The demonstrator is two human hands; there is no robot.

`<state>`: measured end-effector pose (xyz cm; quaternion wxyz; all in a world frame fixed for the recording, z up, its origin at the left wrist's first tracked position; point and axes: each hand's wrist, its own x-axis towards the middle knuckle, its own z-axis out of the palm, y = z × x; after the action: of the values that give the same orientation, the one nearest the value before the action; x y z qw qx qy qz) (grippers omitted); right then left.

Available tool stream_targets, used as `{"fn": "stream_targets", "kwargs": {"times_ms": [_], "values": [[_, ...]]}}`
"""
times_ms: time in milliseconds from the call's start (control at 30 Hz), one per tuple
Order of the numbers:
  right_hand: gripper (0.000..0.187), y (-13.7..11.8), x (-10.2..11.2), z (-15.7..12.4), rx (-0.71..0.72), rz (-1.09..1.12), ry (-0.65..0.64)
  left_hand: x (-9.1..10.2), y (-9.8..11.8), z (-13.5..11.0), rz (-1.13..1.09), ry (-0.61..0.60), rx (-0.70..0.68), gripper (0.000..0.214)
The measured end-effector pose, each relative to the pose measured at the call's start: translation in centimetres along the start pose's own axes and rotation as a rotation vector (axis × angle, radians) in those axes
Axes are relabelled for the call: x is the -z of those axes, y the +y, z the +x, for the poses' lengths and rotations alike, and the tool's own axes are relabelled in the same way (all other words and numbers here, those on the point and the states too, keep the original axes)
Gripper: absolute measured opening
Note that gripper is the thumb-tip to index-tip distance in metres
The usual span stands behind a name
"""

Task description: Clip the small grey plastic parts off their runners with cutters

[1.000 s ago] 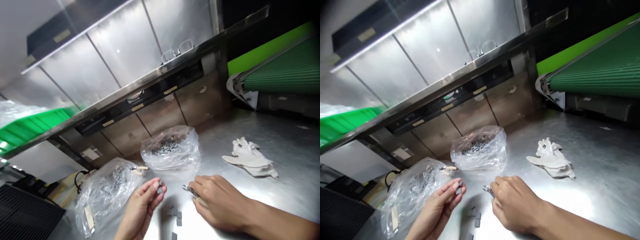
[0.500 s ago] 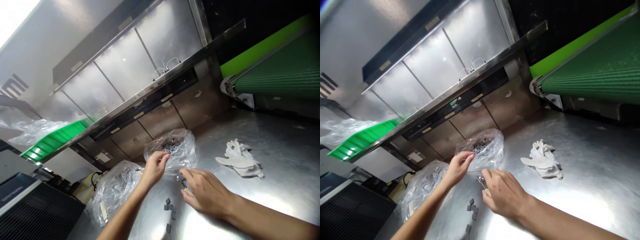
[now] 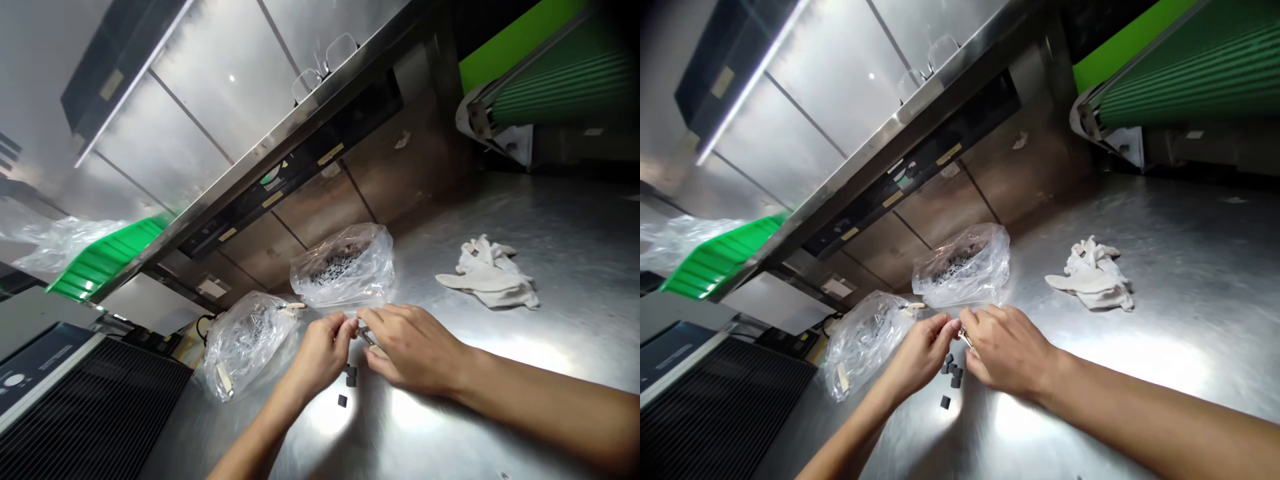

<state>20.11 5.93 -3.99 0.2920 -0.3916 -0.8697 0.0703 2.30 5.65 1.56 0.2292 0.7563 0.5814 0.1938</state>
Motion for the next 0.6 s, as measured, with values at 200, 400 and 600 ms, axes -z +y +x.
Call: {"fn": "stream_targets", "kwargs": {"times_ms": [200,400,600], "values": [[0.015,1.5,0.6,0.3,-0.098,-0.024,-0.005,2.5,-1.5,-0.4,0.027,0.194,0.048,0.034],[0.026,3.7,0.1,0.5,-0.130,0.139,0.062,3.0,-1.0,-3.1,0.144,-0.154,-0.082,0.058],[0.037,2.4,-0.7,0.2,-0.150,0.596,0.174,2.3,-4.0,-4.5,0.234,-0.293,0.051,0.045]]}}
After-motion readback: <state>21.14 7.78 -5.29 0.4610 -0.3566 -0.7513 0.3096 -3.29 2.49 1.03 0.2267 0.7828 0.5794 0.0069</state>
